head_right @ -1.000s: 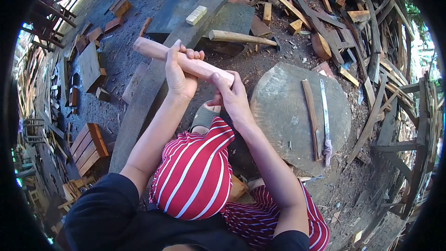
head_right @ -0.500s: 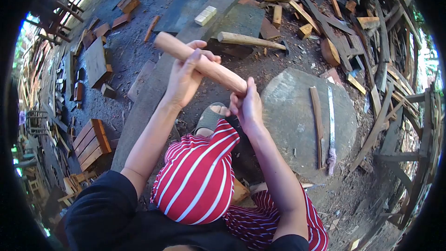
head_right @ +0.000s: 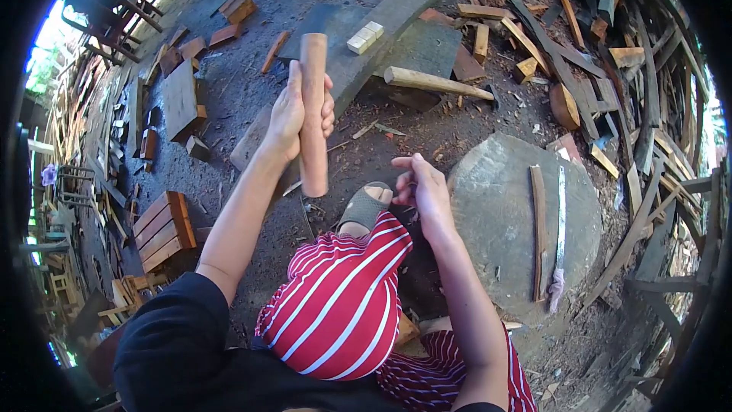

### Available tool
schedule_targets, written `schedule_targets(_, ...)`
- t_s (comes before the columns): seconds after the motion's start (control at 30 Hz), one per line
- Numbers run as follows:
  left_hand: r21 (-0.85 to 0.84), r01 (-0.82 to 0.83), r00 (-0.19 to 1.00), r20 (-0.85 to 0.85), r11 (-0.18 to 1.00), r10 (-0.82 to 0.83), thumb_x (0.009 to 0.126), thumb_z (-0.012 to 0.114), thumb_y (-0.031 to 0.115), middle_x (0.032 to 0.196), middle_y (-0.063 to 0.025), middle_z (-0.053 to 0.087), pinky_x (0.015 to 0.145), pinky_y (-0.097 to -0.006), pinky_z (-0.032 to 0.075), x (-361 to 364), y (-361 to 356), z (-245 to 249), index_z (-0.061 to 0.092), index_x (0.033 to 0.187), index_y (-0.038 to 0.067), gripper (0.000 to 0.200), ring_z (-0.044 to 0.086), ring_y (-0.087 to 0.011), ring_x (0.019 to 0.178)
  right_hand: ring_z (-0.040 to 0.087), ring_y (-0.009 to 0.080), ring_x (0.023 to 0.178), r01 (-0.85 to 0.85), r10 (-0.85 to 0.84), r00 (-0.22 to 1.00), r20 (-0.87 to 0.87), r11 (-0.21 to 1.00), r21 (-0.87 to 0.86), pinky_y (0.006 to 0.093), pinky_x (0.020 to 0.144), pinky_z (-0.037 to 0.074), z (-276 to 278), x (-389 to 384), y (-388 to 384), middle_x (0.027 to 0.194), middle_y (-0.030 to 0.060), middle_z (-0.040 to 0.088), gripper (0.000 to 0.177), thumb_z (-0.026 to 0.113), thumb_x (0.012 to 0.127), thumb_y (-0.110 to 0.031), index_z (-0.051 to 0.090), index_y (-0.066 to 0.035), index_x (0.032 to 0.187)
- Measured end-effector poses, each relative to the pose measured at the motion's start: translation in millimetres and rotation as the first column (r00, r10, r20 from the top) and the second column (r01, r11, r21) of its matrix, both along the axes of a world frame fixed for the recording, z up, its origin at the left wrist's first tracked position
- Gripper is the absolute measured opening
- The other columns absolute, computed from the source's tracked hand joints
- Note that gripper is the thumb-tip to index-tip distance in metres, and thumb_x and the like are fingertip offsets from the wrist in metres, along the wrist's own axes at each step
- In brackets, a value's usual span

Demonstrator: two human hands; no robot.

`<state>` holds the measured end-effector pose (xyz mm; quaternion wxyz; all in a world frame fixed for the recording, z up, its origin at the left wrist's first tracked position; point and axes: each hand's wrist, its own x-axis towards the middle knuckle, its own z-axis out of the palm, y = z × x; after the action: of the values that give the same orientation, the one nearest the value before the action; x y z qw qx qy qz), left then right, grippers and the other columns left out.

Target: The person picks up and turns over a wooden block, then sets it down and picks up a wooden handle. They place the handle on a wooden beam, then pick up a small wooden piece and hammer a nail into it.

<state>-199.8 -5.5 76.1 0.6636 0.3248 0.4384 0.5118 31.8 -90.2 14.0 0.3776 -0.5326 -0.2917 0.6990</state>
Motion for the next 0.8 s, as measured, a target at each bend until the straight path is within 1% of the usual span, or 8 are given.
schedule_targets(0.07,0.006,0.153,0.927,-0.348,0.988,-0.141,0.103,0.034,0.058,0.067,-0.0046,0.051,0.05,-0.0336,0.049,-14,10,12,0.054,0.11,0.007,0.056,0.052,-0.0157,0.05,0.052,0.007,0.058,0.003,-0.005,0.999,0.045,0.999,0.043,0.0269,0.062,0.053,3,4,0,0.074,-0.0013,0.057,0.041,0.04,0.106,-0.035,0.064,-0.003,0.116)
schedule_targets(0.1,0.001,0.222,0.804,-0.566,0.975,-0.182,0.103,0.042,0.052,0.075,-0.009,0.056,0.065,-0.0367,0.054,-24,19,13,0.054,0.122,0.007,0.051,0.062,-0.0221,0.063,0.052,0.007,0.058,0.0,-0.002,0.999,0.046,0.999,0.04,0.0269,0.062,0.053,5,6,-1,0.074,-0.0013,0.057,0.041,0.04,0.106,-0.035,0.064,-0.003,0.116)
schedule_targets(0.13,0.001,0.218,0.805,-0.565,0.976,-0.179,0.103,0.042,0.052,0.075,-0.009,0.056,0.065,-0.0367,0.054,-30,29,8,0.054,0.122,0.007,0.051,0.062,-0.0221,0.063,0.053,0.0067,0.058,-0.016,0.011,0.998,0.069,0.998,0.065,0.0264,0.062,0.053,7,7,-1,0.074,-0.0015,0.056,0.038,0.042,0.106,-0.033,0.064,-0.004,0.115)
schedule_targets(0.2,0.252,0.486,0.143,-0.968,0.837,0.208,0.103,0.044,0.046,0.089,-0.0136,0.061,0.083,-0.0417,0.054,-39,41,-1,0.052,0.128,0.008,0.046,0.065,-0.0314,0.082,0.053,0.0065,0.059,-0.044,0.035,0.995,0.091,0.994,0.097,0.026,0.062,0.053,7,10,1,0.074,-0.0017,0.056,0.035,0.044,0.105,-0.032,0.064,-0.004,0.115)
schedule_targets(0.23,0.045,0.459,-0.015,-0.998,0.887,0.058,0.1,0.051,0.036,0.115,-0.016,0.059,0.097,-0.0459,0.049,-35,40,9,0.049,0.134,0.01,0.043,0.058,-0.0375,0.108,0.053,0.0064,0.06,-0.051,0.038,0.991,0.127,0.993,0.107,0.0256,0.062,0.053,6,12,1,0.074,-0.0019,0.056,0.034,0.045,0.105,-0.031,0.064,-0.004,0.115)
schedule_targets(0.37,-0.061,0.488,-0.274,-0.958,0.871,0.086,0.095,0.058,0.024,0.135,-0.017,0.045,0.097,-0.0483,0.047,-54,57,-58,0.038,0.144,0.007,0.055,0.046,-0.0382,0.124,0.053,0.0067,0.06,-0.059,0.038,0.984,0.175,0.991,0.119,0.0245,0.06,0.052,2,13,2,0.074,-0.0009,0.056,0.03,0.047,0.105,-0.026,0.066,-0.004,0.113)
schedule_targets(0.5,0.04,0.442,-0.193,-0.971,0.896,0.138,0.094,0.058,0.025,0.131,-0.0191,0.046,0.097,-0.0482,0.048,-51,46,-66,0.038,0.144,0.006,0.057,0.048,-0.0395,0.121,0.053,0.0072,0.059,-0.088,0.044,0.971,0.236,0.98,0.177,0.0235,0.057,0.051,1,17,1,0.074,0.0004,0.057,0.028,0.048,0.104,-0.022,0.067,-0.002,0.112)
schedule_targets(0.8,-0.073,0.412,-0.121,-0.992,0.908,-0.025,0.096,0.055,0.025,0.13,-0.0245,0.044,0.096,-0.0526,0.047,-37,49,-62,0.034,0.141,-0.003,0.057,0.05,-0.0438,0.12,0.054,0.0073,0.062,-0.149,0.078,0.933,0.352,0.972,0.18,0.0231,0.057,0.048,2,21,-1,0.074,0.0007,0.058,0.027,0.047,0.104,-0.019,0.066,-0.002,0.112)
